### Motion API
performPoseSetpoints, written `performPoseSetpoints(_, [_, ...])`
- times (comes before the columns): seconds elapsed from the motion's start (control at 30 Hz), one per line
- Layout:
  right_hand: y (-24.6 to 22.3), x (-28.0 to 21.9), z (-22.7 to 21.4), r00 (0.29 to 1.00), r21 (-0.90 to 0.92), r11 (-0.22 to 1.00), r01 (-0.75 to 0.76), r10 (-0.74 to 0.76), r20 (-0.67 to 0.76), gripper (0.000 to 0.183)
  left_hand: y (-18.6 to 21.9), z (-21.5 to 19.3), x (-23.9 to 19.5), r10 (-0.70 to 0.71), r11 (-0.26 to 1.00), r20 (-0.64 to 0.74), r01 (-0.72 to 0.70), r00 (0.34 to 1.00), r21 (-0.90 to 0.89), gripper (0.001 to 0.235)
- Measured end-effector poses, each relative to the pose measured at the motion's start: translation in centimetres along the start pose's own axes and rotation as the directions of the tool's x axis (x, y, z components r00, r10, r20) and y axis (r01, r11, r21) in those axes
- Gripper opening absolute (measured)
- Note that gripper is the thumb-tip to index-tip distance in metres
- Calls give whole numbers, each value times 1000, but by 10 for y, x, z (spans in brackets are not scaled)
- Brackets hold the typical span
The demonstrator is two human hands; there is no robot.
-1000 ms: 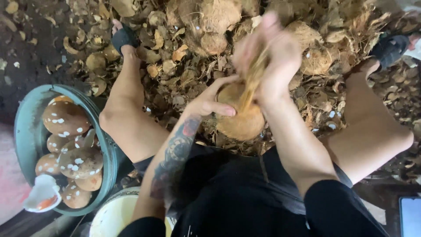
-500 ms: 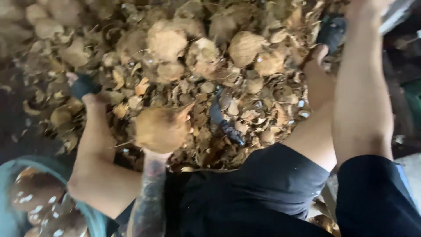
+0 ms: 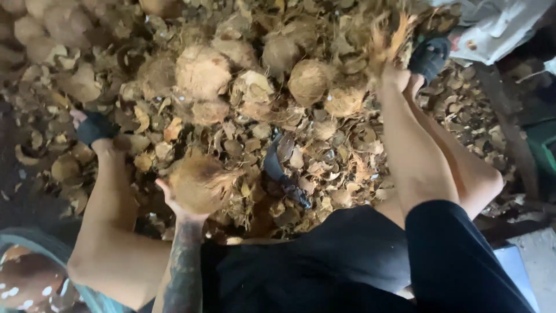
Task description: The person sits on the ground and uses a curved knife to peel the husk off coconuts. They drain coconut water into a bucket, continue peeling until the shell is exposed, then crack the coconut and place the halves into a nearby container.
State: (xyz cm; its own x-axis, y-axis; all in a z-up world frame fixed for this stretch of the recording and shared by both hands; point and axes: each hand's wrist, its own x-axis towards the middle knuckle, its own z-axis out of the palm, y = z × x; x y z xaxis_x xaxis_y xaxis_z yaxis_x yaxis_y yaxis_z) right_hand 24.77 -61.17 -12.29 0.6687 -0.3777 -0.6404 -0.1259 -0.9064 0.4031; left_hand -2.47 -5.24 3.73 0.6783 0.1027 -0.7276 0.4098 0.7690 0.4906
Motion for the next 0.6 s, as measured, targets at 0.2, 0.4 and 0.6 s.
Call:
performPoseSetpoints(0.2, [-46,-99,47,84,488,660,571,544,-835,52,-7,5,0,80,959,-83,-99,993,-265,74])
performPoseSetpoints(0.4, [-157,-270,127,504,424,490,762,-859,89,62,-2,36,-24,-44,912,-42,23,998,-409,83])
performPoseSetpoints(0.6, [-211,-262,208,721,-33,723,690,-684,106,50,0,-10,1,-9,906,-53,-14,999,-422,84])
